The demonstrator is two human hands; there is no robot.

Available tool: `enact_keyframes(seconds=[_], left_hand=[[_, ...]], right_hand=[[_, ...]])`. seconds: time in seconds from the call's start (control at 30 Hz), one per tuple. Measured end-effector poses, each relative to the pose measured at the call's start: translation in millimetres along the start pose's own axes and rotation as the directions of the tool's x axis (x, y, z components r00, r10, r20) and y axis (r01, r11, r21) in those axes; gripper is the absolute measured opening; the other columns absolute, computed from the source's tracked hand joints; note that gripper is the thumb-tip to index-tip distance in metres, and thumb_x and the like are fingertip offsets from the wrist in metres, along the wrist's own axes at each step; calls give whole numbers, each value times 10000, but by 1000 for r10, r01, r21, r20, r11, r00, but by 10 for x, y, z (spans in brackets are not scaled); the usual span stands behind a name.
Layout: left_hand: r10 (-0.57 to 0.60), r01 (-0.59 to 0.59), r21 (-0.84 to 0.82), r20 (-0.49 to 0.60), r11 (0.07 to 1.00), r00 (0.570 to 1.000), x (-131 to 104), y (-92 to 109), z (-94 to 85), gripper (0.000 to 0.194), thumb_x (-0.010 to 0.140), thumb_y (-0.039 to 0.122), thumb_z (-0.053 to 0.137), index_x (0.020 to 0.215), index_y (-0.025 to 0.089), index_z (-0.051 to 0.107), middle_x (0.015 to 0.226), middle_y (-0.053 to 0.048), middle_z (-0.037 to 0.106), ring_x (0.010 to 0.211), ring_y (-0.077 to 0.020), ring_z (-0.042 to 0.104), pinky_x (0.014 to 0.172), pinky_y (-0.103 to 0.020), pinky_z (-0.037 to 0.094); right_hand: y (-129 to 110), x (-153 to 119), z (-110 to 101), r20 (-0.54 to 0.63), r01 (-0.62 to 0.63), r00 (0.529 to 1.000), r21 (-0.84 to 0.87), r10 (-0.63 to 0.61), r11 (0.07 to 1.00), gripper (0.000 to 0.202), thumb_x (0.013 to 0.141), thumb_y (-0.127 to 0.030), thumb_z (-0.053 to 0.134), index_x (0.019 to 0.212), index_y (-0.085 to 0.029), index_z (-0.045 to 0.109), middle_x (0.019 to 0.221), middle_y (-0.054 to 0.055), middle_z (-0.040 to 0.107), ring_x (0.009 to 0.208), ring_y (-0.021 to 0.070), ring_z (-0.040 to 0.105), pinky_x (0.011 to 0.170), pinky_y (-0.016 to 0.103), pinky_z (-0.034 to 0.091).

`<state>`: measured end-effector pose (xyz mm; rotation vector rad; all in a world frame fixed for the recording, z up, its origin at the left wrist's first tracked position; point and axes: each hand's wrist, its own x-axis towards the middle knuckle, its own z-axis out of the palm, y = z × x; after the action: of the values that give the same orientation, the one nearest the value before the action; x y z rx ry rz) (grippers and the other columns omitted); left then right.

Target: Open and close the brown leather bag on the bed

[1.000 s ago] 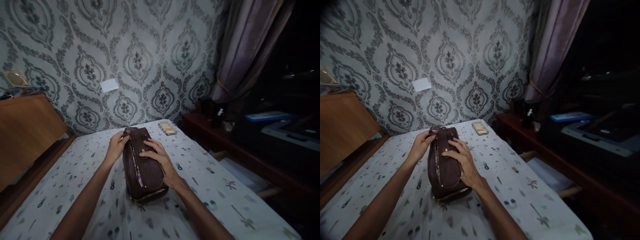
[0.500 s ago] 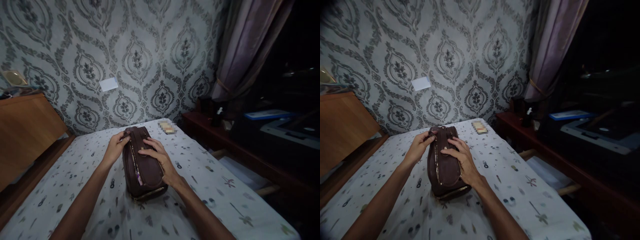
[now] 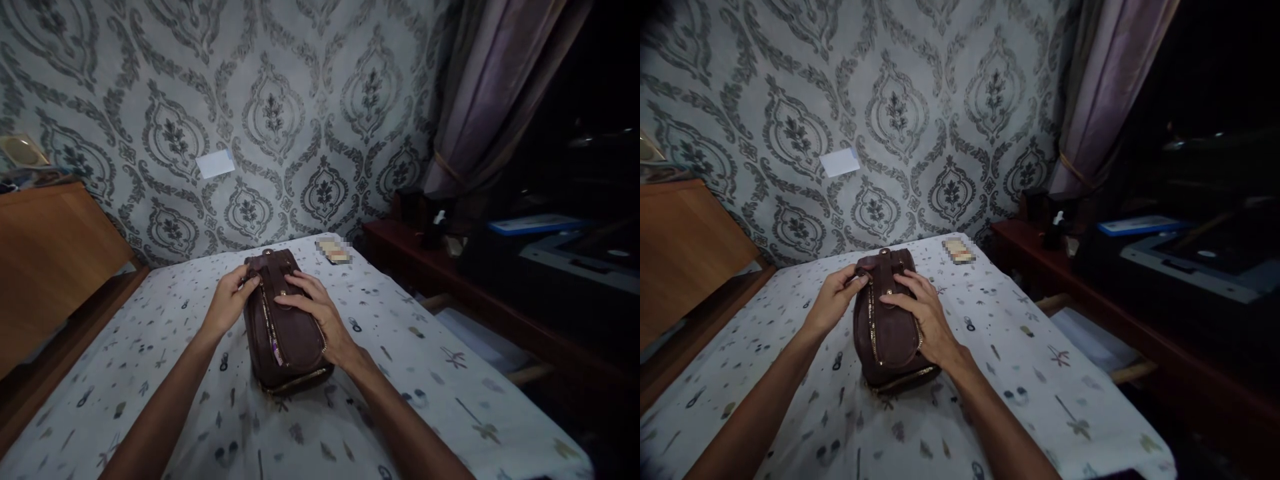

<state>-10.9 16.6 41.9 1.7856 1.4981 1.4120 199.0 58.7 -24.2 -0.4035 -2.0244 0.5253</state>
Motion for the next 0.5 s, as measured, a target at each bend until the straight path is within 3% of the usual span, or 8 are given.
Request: enact_keyframes(seconds=[0.2,0.5], left_hand=[[21,-20,61,-25,998,999,-18,-21,19,319,872,383,599,1076,169,721,1109,-72,755,1073,-257,655,995,-360,470],[27,-22,83,-55,996,998,-47,-74,45,284,897,355,564,1038,155,707,1048,-69,746,1014,-243,661,941,-334,483]], right_hand=[[-57,-2,-6,17,-11,1000,-22,12,1000,415,912,-484,595,1274,-303,693,1498,98,517,1455,330,383,1184,552,323],[-399,-196,-8,4,-270,963,-39,271,962,979,739,-454,791,1566,-264,303,1636,145,303,1520,380,280,1224,596,257]])
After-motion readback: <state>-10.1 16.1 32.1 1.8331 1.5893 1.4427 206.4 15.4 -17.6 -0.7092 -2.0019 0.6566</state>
